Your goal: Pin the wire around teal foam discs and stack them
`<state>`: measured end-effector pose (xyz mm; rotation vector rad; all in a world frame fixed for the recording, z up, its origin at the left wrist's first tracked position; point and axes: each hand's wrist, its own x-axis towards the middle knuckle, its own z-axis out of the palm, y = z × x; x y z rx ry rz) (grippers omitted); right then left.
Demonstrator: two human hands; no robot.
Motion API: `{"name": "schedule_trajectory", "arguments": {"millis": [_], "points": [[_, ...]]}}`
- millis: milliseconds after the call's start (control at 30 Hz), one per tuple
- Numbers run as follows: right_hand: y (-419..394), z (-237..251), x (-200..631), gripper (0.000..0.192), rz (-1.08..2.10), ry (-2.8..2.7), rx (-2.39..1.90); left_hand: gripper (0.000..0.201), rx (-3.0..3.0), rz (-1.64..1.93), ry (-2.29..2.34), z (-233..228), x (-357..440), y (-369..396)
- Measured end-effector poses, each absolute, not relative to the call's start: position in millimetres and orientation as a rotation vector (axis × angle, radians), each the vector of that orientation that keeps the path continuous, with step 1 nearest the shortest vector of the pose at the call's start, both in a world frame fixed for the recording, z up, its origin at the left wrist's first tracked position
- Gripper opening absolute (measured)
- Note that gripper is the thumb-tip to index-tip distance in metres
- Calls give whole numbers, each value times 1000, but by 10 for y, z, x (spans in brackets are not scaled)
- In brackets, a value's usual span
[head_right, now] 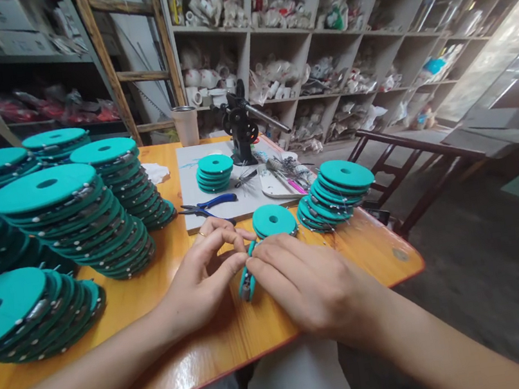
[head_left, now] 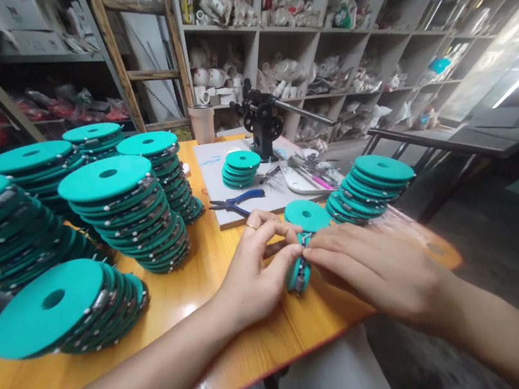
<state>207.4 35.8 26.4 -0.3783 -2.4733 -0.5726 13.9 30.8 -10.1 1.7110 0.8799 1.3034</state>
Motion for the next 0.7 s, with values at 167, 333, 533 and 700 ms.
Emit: {"name": "schedule_trajectory", "arguments": {"millis": [167,333,533,700], "points": [[412,261,2129,24,-375,-2601,-432,8,1666,1290,884,-87,150,301],[451,254,2147,18,-282,-2596,-428,7,1685,1290,872,-89,131,313],[455,240,2135,12,-192,-2579,-407,6,1814,1296,797,-125,91,366],[417,282,2119,13,-173,-2580,-465,5,1839,1290,794,-118,98,363]]}}
